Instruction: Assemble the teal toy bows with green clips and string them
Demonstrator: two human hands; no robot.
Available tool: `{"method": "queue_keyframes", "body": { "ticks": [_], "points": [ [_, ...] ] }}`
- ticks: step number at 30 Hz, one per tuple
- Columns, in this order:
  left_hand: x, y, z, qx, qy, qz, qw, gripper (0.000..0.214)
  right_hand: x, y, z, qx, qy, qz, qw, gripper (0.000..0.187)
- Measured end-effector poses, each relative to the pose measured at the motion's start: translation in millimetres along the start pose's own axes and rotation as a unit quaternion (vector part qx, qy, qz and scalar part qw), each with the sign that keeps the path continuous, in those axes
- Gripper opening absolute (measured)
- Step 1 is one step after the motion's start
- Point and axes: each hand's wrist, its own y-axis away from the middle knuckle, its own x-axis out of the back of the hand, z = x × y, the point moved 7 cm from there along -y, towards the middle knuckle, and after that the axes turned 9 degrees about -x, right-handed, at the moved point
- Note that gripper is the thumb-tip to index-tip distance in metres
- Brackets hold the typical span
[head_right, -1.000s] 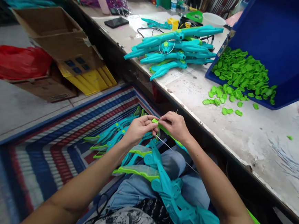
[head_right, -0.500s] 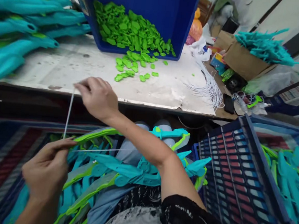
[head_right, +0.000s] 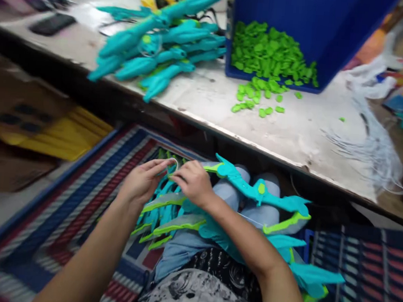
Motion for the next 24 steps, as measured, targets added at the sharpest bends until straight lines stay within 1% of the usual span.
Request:
{"method": "queue_keyframes", "body": {
  "ticks": [2, 4, 5, 6, 7, 8, 9, 10, 11, 12, 13, 14, 16, 18, 20, 22, 24],
  "points": [
    [15.2, 1.0, 6.9, -0.029, -0.013, 0.044, 0.999, 0.036, -2.3, 1.9, 2.5, -0.016, -0.036, 0.005, 0.999, 0.016],
    [31.3, 7.5, 13.7, -0.058, -0.046, 0.093, 0.993, 0.034, -4.9, 2.8, 4.1, -0.038, -0.073, 0.009, 0.997, 0.015],
    [37.0, 12.1, 16.0, -0.066, -0.070, 0.108, 0.989, 0.033, -5.4, 3.3, 5.0, -0.055, -0.091, 0.017, 0.994, 0.014],
    [40.0, 16.6, 16.4, -0.064, -0.089, 0.111, 0.988, 0.035, -5.3, 3.9, 5.6, -0.073, -0.108, 0.029, 0.991, 0.013],
    [39.5, 20.5, 13.7, -0.046, -0.095, 0.096, 0.990, 0.039, -5.1, 4.9, 5.1, -0.087, -0.119, 0.041, 0.988, 0.012],
    [35.1, 23.8, 7.7, -0.010, -0.084, 0.061, 0.995, 0.044, -5.1, 6.1, 2.8, -0.092, -0.123, 0.048, 0.987, 0.012],
    [27.3, 27.4, -0.4, 0.039, -0.052, 0.010, 0.998, 0.047, -5.8, 7.7, -1.8, -0.084, -0.120, 0.047, 0.988, 0.012],
    [18.6, 31.6, -8.0, 0.087, -0.005, -0.037, 0.996, 0.048, -7.3, 9.6, -8.3, -0.065, -0.111, 0.038, 0.991, 0.013],
    [11.4, 35.6, -13.2, 0.123, 0.047, -0.067, 0.989, 0.045, -9.2, 12.2, -15.8, -0.038, -0.097, 0.024, 0.994, 0.014],
    [7.2, 38.5, -15.7, 0.145, 0.091, -0.076, 0.982, 0.040, -10.9, 15.3, -22.8, -0.012, -0.079, 0.011, 0.997, 0.016],
    [6.5, 40.0, -16.1, 0.150, 0.125, -0.066, 0.979, 0.035, -11.9, 18.8, -28.2, 0.008, -0.058, 0.004, 0.998, 0.017],
    [8.8, 40.9, -14.7, 0.142, 0.146, -0.043, 0.978, 0.034, -12.2, 22.2, -31.8, 0.020, -0.039, 0.004, 0.999, 0.019],
    [17.4, 44.3, -8.5, 0.112, 0.157, -0.001, 0.981, 0.040, -12.2, 28.2, -33.9, 0.022, -0.012, 0.010, 1.000, 0.020],
    [27.9, 51.1, -1.5, 0.084, 0.134, 0.018, 0.987, 0.052, -14.8, 33.2, -32.3, 0.009, -0.009, 0.008, 1.000, 0.021],
    [39.8, 60.5, 0.9, 0.080, 0.086, 0.025, 0.993, 0.059, -21.0, 37.9, -30.0, -0.004, -0.016, -0.003, 1.000, 0.022],
    [53.0, 70.1, -2.9, 0.094, 0.035, 0.035, 0.994, 0.053, -29.0, 42.9, -28.5, -0.015, -0.020, -0.011, 1.000, 0.021],
    [64.6, 78.0, -10.8, 0.111, 0.006, 0.049, 0.993, 0.045, -37.6, 47.9, -28.1, -0.021, -0.020, -0.017, 0.999, 0.020]
  ]
}}
